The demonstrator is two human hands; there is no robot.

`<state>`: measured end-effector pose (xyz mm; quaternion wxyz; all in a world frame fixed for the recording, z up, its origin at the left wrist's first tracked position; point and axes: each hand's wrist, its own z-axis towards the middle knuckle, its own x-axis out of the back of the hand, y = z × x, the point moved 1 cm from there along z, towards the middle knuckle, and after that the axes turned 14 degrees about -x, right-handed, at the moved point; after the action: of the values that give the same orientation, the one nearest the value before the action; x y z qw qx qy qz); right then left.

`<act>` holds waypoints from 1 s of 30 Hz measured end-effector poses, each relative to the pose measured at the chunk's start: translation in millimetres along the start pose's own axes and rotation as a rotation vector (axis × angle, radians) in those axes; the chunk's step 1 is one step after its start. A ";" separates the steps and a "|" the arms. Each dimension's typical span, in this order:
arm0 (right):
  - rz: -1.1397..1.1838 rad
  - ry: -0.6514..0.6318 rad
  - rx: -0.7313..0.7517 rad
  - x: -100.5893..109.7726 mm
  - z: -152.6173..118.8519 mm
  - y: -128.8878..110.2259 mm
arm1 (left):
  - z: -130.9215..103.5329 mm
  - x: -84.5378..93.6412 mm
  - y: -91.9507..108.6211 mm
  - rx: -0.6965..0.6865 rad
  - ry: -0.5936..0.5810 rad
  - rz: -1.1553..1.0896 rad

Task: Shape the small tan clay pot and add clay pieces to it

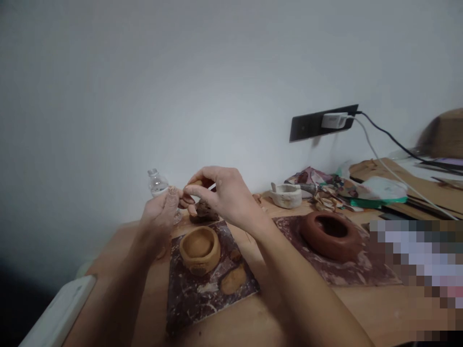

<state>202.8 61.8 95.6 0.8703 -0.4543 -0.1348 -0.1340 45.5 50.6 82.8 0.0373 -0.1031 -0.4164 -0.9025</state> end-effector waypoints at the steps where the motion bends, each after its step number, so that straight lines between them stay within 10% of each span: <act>1: -0.045 0.066 0.008 3.2 -0.1 0.6 | -0.4 -1.1 -1.8 -0.010 -0.018 0.058; 5: -0.124 0.216 -0.008 18.3 -3.6 10.0 | -11.5 -15.7 -9.8 -0.123 -0.290 0.466; 11: -0.155 0.009 -0.214 30.5 -35.9 53.9 | -56.2 -67.4 -27.0 -0.326 -0.759 0.685; 21: -0.166 -0.196 -0.596 16.4 -100.4 114.7 | -69.4 -88.9 -35.9 -0.174 -0.841 0.735; 27: 0.023 -0.215 -0.559 -10.7 -95.4 127.6 | -35.4 -49.3 -13.7 -0.115 -0.809 0.670; 30: 0.017 -0.216 -0.593 -25.4 -100.4 133.9 | -16.2 -26.6 -6.9 -0.085 -0.583 0.492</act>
<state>238.2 55.5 -69.9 0.6816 -0.7011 -0.1775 -0.1112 67.9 42.3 61.7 0.1284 -0.4539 -0.3345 -0.8158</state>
